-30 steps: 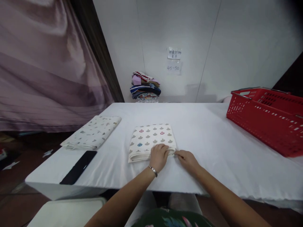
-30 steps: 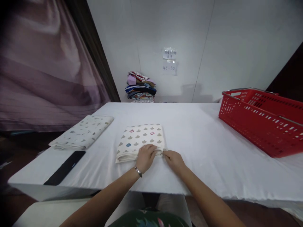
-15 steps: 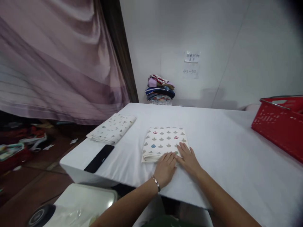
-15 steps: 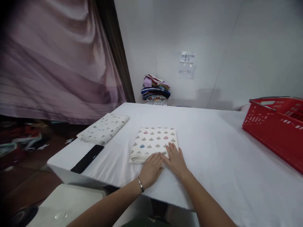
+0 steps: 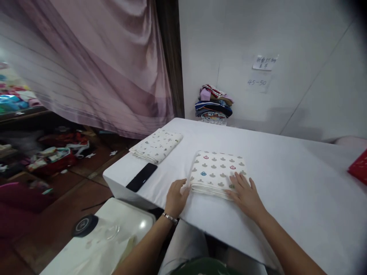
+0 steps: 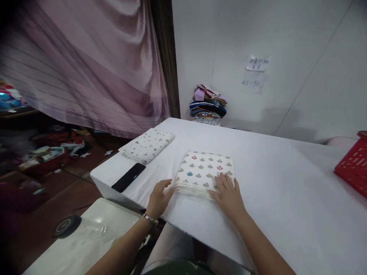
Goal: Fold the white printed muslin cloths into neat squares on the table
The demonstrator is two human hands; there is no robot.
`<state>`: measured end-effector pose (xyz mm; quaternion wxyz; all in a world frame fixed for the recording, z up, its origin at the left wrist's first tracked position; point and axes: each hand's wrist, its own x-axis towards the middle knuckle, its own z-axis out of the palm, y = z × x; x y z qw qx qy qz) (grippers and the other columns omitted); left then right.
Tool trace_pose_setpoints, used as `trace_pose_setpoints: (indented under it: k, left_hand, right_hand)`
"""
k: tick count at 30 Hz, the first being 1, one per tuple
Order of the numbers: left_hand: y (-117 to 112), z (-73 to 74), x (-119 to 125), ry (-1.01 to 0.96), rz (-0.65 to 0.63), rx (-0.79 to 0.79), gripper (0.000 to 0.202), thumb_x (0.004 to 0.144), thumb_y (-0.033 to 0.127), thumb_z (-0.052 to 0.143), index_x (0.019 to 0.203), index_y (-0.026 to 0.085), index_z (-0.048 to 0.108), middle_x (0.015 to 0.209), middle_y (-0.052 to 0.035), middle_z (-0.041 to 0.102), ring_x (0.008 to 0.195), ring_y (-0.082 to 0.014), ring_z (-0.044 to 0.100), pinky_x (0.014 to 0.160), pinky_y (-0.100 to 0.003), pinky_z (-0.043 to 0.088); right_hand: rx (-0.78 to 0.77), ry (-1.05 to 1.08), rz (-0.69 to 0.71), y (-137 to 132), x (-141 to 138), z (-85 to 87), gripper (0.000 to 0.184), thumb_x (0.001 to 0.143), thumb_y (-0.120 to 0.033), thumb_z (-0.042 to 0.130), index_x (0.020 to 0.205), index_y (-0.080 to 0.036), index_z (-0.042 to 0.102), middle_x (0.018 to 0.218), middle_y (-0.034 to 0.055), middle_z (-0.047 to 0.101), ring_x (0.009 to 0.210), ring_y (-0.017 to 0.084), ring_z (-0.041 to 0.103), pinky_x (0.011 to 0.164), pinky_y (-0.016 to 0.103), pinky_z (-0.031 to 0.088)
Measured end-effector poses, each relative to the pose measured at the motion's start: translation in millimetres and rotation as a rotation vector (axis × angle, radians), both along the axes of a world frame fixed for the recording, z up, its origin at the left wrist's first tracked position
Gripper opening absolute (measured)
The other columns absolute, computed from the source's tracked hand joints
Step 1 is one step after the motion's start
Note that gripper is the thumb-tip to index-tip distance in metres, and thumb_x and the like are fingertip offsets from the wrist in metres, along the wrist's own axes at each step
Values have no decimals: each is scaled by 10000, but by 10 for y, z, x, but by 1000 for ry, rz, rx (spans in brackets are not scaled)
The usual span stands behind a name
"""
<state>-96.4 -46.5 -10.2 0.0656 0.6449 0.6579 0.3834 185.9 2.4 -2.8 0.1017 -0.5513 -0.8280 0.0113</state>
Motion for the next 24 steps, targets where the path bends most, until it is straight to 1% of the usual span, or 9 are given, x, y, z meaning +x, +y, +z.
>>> trace_pose_setpoints:
  k: [3, 6, 9, 12, 15, 18, 21, 23, 24]
  left_hand:
    - [78, 35, 93, -40, -36, -86, 283, 748, 260, 569, 1025, 211, 534, 984, -34, 587, 901, -185, 539, 811, -347, 442]
    - [159, 66, 191, -85, -5, -169, 307, 708, 223, 587, 1009, 201, 533, 985, -33, 585, 890, -181, 536, 785, -324, 425]
    - [220, 88, 220, -138, 38, -254, 194, 712, 196, 548, 906, 199, 538, 838, -5, 589, 768, -147, 538, 694, -273, 403]
    - [239, 102, 204, -130, 70, -283, 56, 729, 174, 501, 773, 206, 513, 676, 34, 549, 653, -121, 509, 618, -241, 351]
    - [227, 82, 183, -89, 89, -272, 57, 725, 151, 483, 725, 205, 500, 615, 42, 521, 610, -117, 489, 591, -238, 314]
    - [221, 31, 141, -73, 74, -263, 60, 712, 145, 486, 716, 202, 505, 641, 36, 534, 614, -117, 488, 599, -242, 320]
    - [245, 5, 50, -173, 15, -331, 68, 704, 153, 498, 740, 201, 529, 674, 26, 558, 640, -123, 510, 618, -248, 362]
    - [276, 45, -6, -295, 2, -368, 164, 681, 122, 502, 812, 200, 558, 771, 4, 597, 738, -139, 550, 676, -263, 407]
    - [296, 88, -14, -338, 8, -345, 225, 671, 101, 497, 860, 201, 566, 865, -15, 611, 826, -151, 560, 729, -280, 422]
  right_hand:
    - [28, -14, 74, 3, -104, -9, 621, 878, -577, 236, 1363, -202, 338, 1440, 62, 256, 1337, 233, 160, 1070, 463, 138]
    - [18, -28, 85, 2, -139, -96, 619, 871, -581, 266, 1338, -192, 384, 1426, 79, 290, 1329, 247, 185, 1061, 471, 162]
    - [35, -33, 88, 0, -122, -176, 609, 871, -575, 279, 1337, -198, 385, 1428, 79, 287, 1327, 249, 188, 1062, 477, 155]
    - [49, -39, 102, -1, -104, -214, 601, 872, -566, 285, 1344, -204, 373, 1433, 78, 277, 1327, 247, 186, 1059, 476, 162]
    - [88, -32, 118, -2, -102, -242, 584, 870, -550, 307, 1344, -215, 372, 1433, 77, 279, 1326, 257, 185, 1053, 488, 171]
    - [116, -33, 128, -1, -104, -269, 579, 868, -543, 321, 1343, -215, 374, 1427, 85, 289, 1320, 264, 203, 1046, 495, 182]
    - [125, -44, 124, 7, -104, -291, 576, 870, -533, 326, 1343, -209, 375, 1423, 90, 298, 1317, 266, 209, 1043, 495, 190]
    - [129, -49, 127, 19, -104, -302, 571, 870, -528, 333, 1340, -208, 381, 1422, 91, 300, 1315, 271, 213, 1039, 499, 196]
    - [130, -49, 131, 26, -105, -305, 569, 868, -527, 338, 1336, -207, 389, 1420, 94, 302, 1313, 276, 218, 1036, 503, 200]
